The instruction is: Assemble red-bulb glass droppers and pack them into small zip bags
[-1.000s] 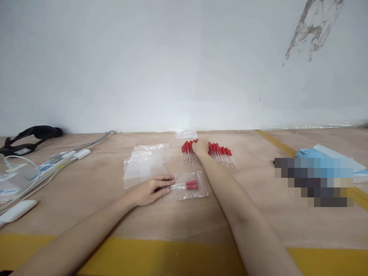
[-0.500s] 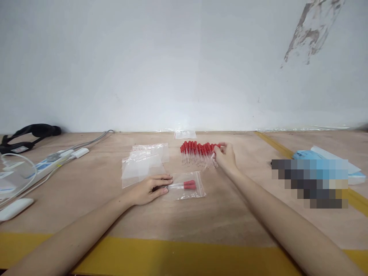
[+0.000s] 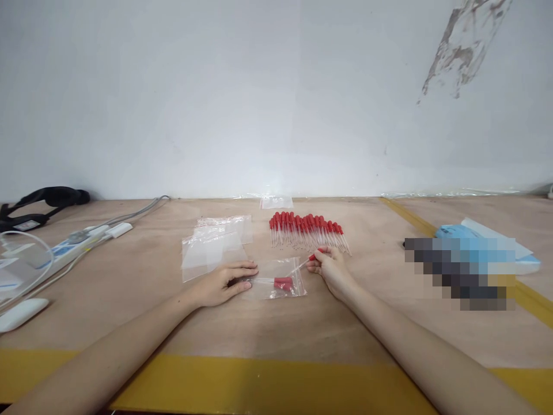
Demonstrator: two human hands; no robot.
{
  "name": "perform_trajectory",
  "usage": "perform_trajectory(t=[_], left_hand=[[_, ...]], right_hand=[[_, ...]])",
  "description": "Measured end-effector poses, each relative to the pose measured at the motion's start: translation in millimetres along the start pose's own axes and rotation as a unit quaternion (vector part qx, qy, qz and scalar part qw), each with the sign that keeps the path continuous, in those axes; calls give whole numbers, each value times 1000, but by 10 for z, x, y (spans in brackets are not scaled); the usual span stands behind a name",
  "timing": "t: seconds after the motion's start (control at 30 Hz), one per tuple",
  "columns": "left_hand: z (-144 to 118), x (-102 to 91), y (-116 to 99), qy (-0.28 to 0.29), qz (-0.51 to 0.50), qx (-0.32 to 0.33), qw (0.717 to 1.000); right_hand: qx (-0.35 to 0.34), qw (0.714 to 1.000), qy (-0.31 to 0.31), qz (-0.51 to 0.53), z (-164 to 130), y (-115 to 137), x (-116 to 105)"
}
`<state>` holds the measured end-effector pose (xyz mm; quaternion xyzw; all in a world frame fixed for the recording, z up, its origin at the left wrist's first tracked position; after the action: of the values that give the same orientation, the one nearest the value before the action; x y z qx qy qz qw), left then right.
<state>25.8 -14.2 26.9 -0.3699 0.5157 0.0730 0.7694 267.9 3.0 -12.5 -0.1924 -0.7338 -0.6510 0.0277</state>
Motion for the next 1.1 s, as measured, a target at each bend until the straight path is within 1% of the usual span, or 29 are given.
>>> perform_trajectory(t=[0.1,0.17,0.23,0.27,0.3,0.33,0.4,0.47,0.57,0.67,0.73,0.77,0.83,0.9,1.0,1.1], left_hand=[[2,6,10,2,3,0,1000],[5,3,-1,0,9,6,1000],[7,-11,-24,-8,16,13,1000],[6,-18,-35,-11,18,15,1000],[4,-25,-44,-14,19,15,1000],[2,-31,-48,-16,19,12,1000],[-3,-34,-47,-16,16,6,1000],[-5,-31,-37,-13,14,1,1000],[-4,-20,-20,-12,14,-1,1000],[-2,-16,-12,-14,11,2,1000],[-5,-17,-11,-15,3,1,1000],[-6,-19,-14,-15,-4,1,1000],[-9,-23,-31,-13,-21,4,1000],[-9,-29,-50,-14,-39,8,999],[-8,-41,-58,-21,-59,7,998],[-9,-35,-61,-20,-72,10,997]], right_hand=[[-6,1000,-5,4,-21,-8,-35],[1,1000,-4,6,-14,-28,-51],[8,999,20,-33,0,-41,-40],[1,996,37,-79,4,-33,-28],[-17,989,55,-139,5,-15,-12],[-44,975,71,-207,3,10,7],[-105,935,91,-328,-11,56,51],[-156,899,100,-397,-27,76,106],[-206,873,107,-429,-53,75,199],[-258,847,153,-438,-115,73,326],[-272,832,187,-446,-142,72,373],[-265,831,191,-451,-130,78,365],[-235,838,168,-462,-51,119,302],[-221,841,118,-480,68,224,229],[-239,825,36,-510,281,452,217],[-256,805,-30,-534,514,618,338]])
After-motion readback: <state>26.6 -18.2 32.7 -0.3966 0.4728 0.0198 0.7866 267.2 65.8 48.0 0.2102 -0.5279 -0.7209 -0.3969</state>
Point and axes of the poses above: each hand's wrist, its own z-axis towards the middle knuckle, its own x-axis out of the palm, y = z × x, the point moved 7 cm from there along z, towards the middle knuckle, and after that the axes turned 3 degrees about x, right-handed, at the moved point
